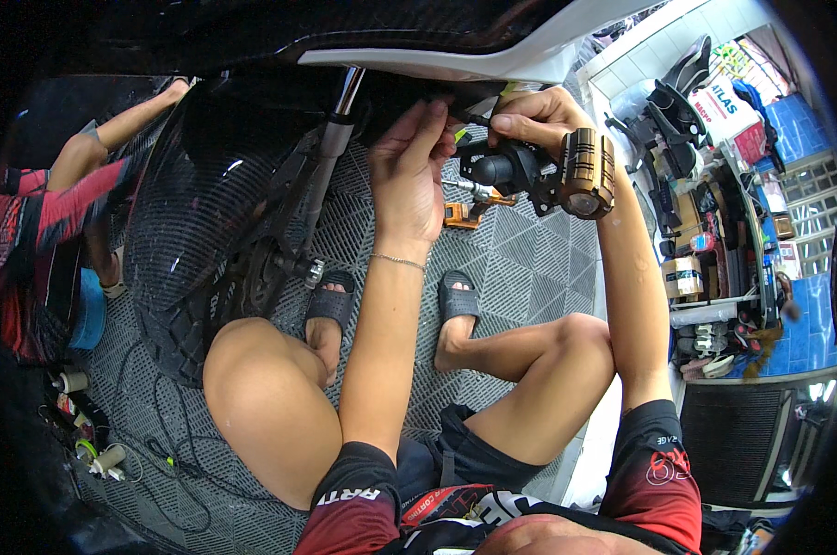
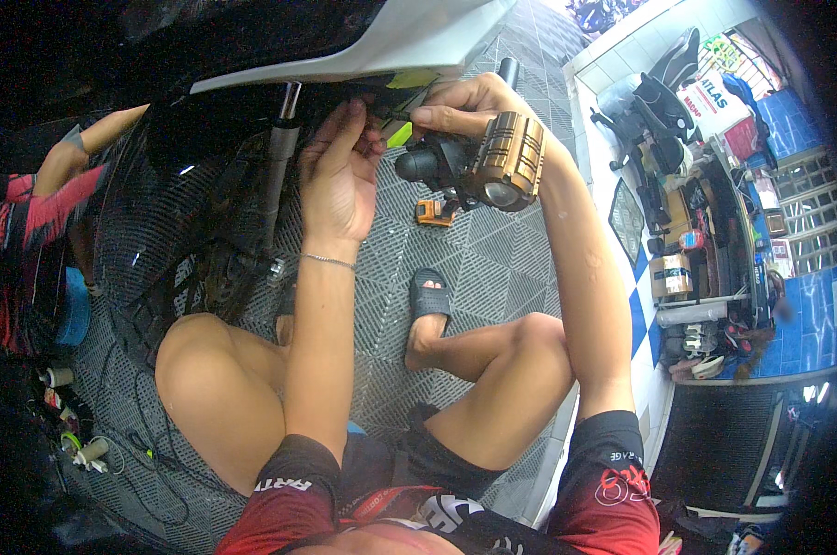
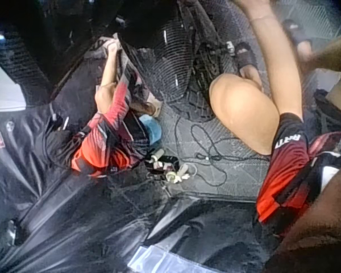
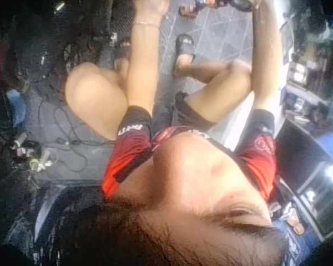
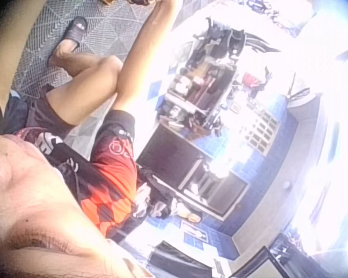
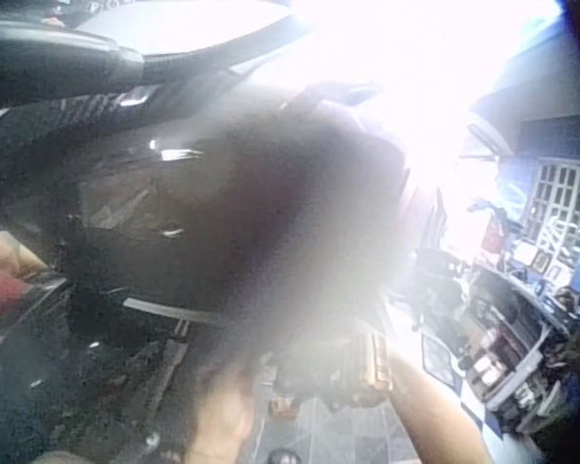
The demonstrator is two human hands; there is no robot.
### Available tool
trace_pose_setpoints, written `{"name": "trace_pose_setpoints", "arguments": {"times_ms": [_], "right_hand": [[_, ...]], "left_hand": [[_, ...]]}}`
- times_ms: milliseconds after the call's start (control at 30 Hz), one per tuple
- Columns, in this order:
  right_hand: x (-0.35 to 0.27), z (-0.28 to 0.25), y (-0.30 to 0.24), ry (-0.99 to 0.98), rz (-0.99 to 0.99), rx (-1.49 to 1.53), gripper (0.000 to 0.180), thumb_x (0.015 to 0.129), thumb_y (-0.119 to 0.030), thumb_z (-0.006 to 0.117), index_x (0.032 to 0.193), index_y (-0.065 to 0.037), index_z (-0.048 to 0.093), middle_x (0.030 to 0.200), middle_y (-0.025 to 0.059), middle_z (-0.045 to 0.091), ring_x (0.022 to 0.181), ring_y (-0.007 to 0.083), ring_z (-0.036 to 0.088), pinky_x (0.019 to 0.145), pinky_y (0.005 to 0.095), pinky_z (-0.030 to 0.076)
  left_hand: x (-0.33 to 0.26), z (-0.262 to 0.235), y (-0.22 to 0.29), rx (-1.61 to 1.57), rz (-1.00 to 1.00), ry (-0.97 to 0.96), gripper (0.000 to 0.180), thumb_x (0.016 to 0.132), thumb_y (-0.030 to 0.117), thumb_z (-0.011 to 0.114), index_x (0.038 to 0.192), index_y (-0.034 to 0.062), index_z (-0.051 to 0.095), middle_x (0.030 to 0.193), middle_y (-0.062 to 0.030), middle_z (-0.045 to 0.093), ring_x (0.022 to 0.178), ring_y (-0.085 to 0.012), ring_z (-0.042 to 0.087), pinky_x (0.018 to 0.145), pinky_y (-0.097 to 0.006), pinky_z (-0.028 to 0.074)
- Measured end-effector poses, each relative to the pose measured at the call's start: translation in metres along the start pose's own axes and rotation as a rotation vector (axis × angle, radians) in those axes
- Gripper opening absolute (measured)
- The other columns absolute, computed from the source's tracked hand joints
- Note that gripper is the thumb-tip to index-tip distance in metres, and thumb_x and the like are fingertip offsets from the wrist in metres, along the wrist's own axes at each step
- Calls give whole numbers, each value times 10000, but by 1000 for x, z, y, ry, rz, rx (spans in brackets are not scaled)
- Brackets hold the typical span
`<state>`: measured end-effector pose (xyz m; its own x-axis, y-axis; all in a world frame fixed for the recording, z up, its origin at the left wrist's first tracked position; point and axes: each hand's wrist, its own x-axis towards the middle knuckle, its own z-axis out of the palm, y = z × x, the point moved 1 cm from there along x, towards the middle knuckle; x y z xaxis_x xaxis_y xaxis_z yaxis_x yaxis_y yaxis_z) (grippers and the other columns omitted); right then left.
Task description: The person sits on the floor and installs a black crash bar onto the front frame of a white Honda motorcycle. They align the bar, insert bolts, and use a cordless impact driver to tighten the fasteners, securing the bar to the frame.
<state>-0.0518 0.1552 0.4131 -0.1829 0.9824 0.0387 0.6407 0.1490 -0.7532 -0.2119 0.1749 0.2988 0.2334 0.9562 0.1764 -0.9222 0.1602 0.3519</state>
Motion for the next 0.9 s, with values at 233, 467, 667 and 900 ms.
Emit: {"name": "trace_pose_setpoints", "arguments": {"times_ms": [233,467,667,900], "right_hand": [[1,-2,2,-1,-17,-29,330,870,-331,765,795,-10,763,627,-2,617,556,75,501,518,254,366],[0,2,-2,36,14,-39,334,872,-336,761,798,-10,766,628,11,639,562,77,532,528,258,406],[-1,-2,2,36,22,-49,331,877,-328,757,806,-5,765,631,23,645,566,76,549,515,249,412],[-3,3,-1,77,45,-9,335,881,-325,754,823,5,763,640,20,652,554,73,533,499,250,396]], "left_hand": [[-1,5,1,69,69,54,194,885,129,754,1054,37,725,1032,-29,711,813,-80,559,780,-239,450],[6,2,-8,202,206,161,251,875,175,780,1057,5,744,908,-61,746,786,-78,654,785,-237,506],[6,7,-12,303,313,205,256,885,171,771,1053,-19,740,886,-76,746,762,-89,669,730,-237,528],[3,22,-21,355,422,316,255,907,145,741,1048,-65,721,883,-114,744,779,-139,715,716,-264,590]]}}
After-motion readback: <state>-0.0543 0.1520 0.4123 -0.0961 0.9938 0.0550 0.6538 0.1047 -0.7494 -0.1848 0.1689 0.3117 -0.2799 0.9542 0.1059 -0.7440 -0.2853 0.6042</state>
